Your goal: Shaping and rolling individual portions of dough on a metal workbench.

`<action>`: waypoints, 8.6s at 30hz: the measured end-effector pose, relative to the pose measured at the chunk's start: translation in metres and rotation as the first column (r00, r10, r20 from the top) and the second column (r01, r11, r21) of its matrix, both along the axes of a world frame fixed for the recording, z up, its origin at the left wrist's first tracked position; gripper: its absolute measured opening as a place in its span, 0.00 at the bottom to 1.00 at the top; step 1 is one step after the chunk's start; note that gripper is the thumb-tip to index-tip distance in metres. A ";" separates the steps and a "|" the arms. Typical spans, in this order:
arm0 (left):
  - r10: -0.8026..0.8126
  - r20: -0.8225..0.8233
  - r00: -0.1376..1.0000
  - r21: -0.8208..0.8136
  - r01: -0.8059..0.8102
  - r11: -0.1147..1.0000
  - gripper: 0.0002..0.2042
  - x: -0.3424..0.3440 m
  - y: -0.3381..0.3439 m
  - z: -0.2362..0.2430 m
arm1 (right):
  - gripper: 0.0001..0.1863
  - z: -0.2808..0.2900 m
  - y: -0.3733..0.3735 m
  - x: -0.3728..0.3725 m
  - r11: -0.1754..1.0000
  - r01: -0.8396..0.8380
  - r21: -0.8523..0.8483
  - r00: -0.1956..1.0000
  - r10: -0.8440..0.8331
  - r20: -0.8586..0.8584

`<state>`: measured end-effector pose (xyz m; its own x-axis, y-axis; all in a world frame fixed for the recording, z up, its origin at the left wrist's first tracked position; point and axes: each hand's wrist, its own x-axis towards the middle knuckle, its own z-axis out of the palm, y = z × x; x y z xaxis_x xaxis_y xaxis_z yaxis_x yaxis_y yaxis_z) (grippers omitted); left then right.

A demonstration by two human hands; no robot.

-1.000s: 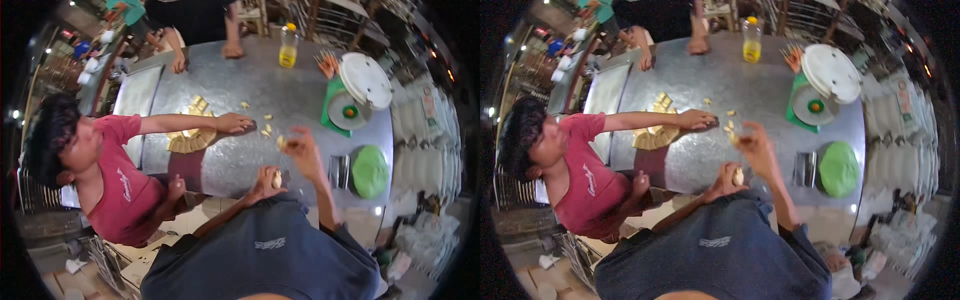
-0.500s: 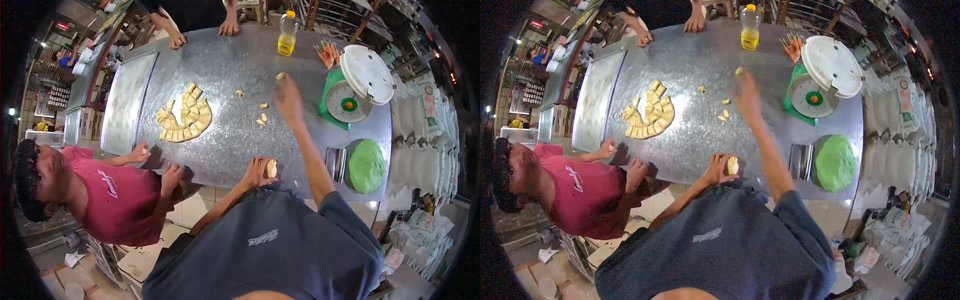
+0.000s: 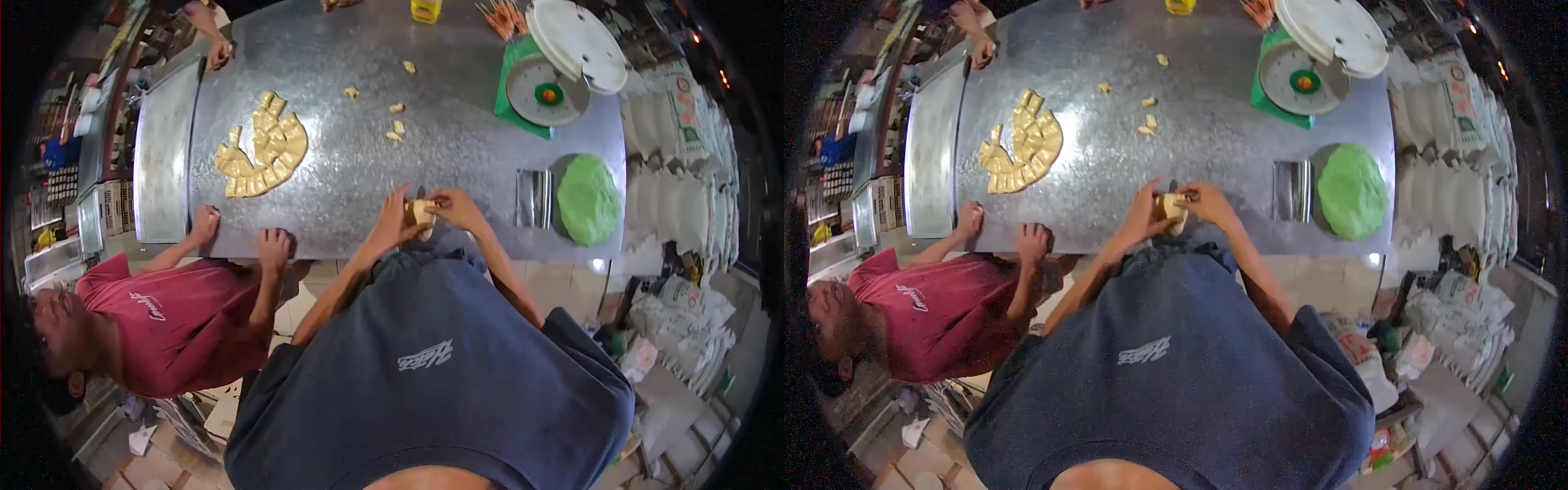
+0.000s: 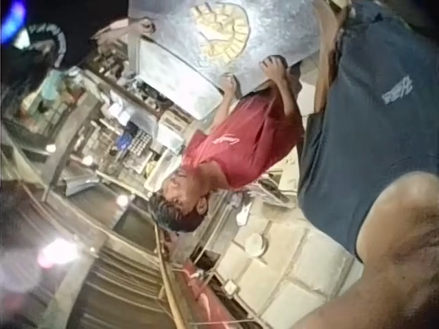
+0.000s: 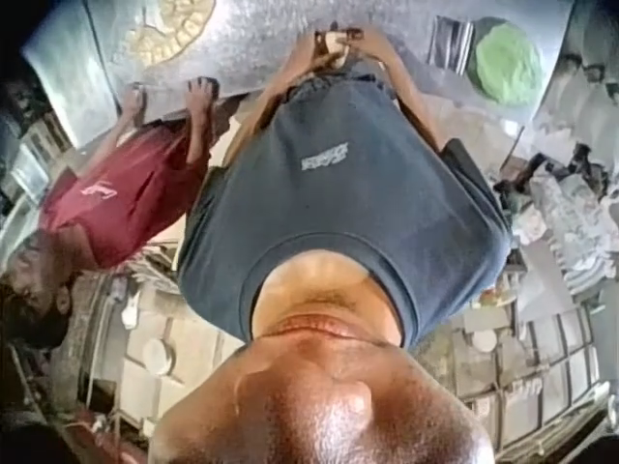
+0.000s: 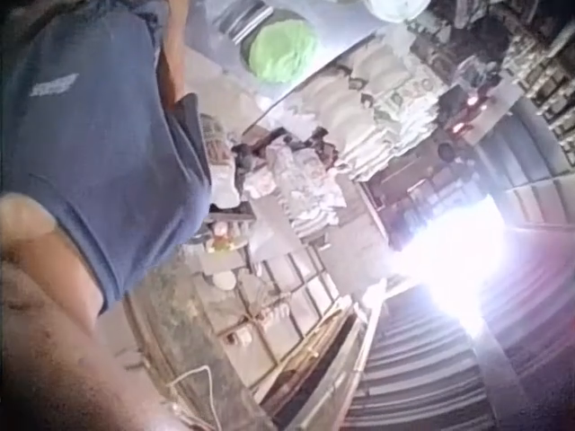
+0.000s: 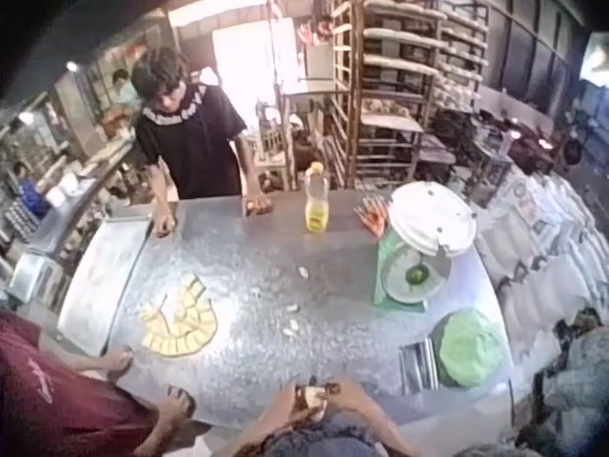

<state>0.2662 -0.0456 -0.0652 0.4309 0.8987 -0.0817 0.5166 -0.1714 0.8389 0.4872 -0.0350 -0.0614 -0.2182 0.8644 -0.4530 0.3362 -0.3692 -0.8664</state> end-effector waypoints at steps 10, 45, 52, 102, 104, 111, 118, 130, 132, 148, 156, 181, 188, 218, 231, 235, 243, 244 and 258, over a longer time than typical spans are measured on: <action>0.024 -0.257 0.966 0.323 0.062 0.944 0.38 0.030 -0.012 -0.008 | 0.17 0.024 -0.004 -0.014 0.992 0.001 0.123 0.982 -0.025 0.187; -0.199 -0.044 0.979 -0.059 0.197 0.979 0.30 0.005 -0.005 0.003 | 0.16 0.319 0.185 -0.012 0.121 0.620 0.775 0.766 -0.310 -0.563; -0.185 -0.017 0.983 -0.174 0.179 0.968 0.32 -0.002 -0.002 0.000 | 0.19 0.081 0.248 -0.088 0.471 -0.117 0.875 0.923 -0.272 0.270; -0.081 -0.127 0.989 0.122 0.097 0.988 0.20 0.035 -0.013 -0.030 | 0.11 0.176 0.006 -0.018 0.994 -0.107 0.036 0.992 0.104 0.070; -0.031 -0.202 0.979 0.149 0.062 0.987 0.22 0.034 -0.012 -0.027 | 0.12 0.215 0.018 -0.012 0.989 0.038 0.146 0.999 -0.034 -0.026; -0.164 -0.290 0.943 0.108 0.202 0.973 0.31 0.023 -0.007 -0.004 | 0.17 0.305 0.063 -0.014 0.738 0.381 0.557 0.919 -0.239 -0.312; 0.348 0.038 0.937 -0.517 -0.280 0.809 0.25 -0.016 -0.015 0.052 | 0.18 0.335 0.090 -0.021 0.155 0.559 0.815 0.810 -0.314 -0.496; 0.591 0.142 0.794 -0.275 -0.541 0.794 0.38 -0.097 -0.023 0.108 | 0.27 0.070 0.081 -0.130 0.940 -0.288 0.182 0.957 0.275 0.091; 0.588 0.073 0.805 -0.235 -0.559 0.795 0.38 -0.095 -0.026 0.103 | 0.26 0.072 0.064 -0.126 0.924 -0.362 0.125 0.927 0.370 -0.051; 0.234 -0.193 0.953 0.080 -0.223 0.972 0.21 -0.043 -0.014 0.014 | 0.11 0.073 0.019 -0.092 0.833 -0.330 0.444 0.940 0.247 0.234; 0.336 -0.065 0.940 0.216 -0.315 0.924 0.19 -0.042 -0.015 0.014 | 0.16 0.043 0.022 -0.088 0.938 -0.241 0.249 0.965 0.205 0.164; 0.113 -0.461 0.880 0.233 -0.003 0.973 0.22 -0.018 -0.017 0.023 | 0.17 0.058 0.002 -0.066 0.926 -0.202 0.318 0.945 0.100 0.310; 0.154 -0.578 0.801 0.291 0.026 0.957 0.21 -0.008 -0.019 0.012 | 0.14 0.087 0.008 -0.065 0.946 -0.220 0.237 0.933 0.133 0.335; 0.666 0.367 0.650 -0.351 -0.566 0.746 0.26 -0.057 -0.080 0.058 | 0.07 0.215 0.130 -0.087 0.430 0.504 0.749 0.862 -0.300 -0.408; 0.632 0.484 0.605 -0.468 -0.431 0.771 0.23 -0.065 -0.058 0.105 | 0.26 0.109 0.084 -0.097 0.878 -0.468 0.105 0.870 0.478 -0.117; 0.574 0.441 0.690 -0.469 -0.368 0.803 0.21 -0.066 -0.052 0.104 | 0.23 0.117 0.058 -0.082 0.836 -0.534 0.126 0.822 0.548 -0.153; 0.304 -0.181 0.935 -0.011 -0.311 0.950 0.41 -0.052 -0.039 0.061 | 0.16 0.040 0.042 -0.081 0.869 -0.490 0.074 0.871 0.484 0.082; 0.310 -0.289 0.906 0.043 -0.311 0.949 0.44 -0.047 -0.036 0.051 | 0.17 0.031 0.040 -0.079 0.868 -0.481 0.124 0.876 0.469 0.113; 0.267 -0.358 0.895 0.200 -0.205 0.958 0.26 -0.015 -0.025 -0.038 | 0.12 0.000 0.027 -0.096 0.830 -0.399 0.389 0.878 0.223 0.424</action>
<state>0.2507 -0.0701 -0.1036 0.1686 0.9845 -0.0491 0.8300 -0.1150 0.5458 0.3911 -0.0077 -0.0614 -0.4163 0.9003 -0.1269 0.6725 0.2110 -0.7094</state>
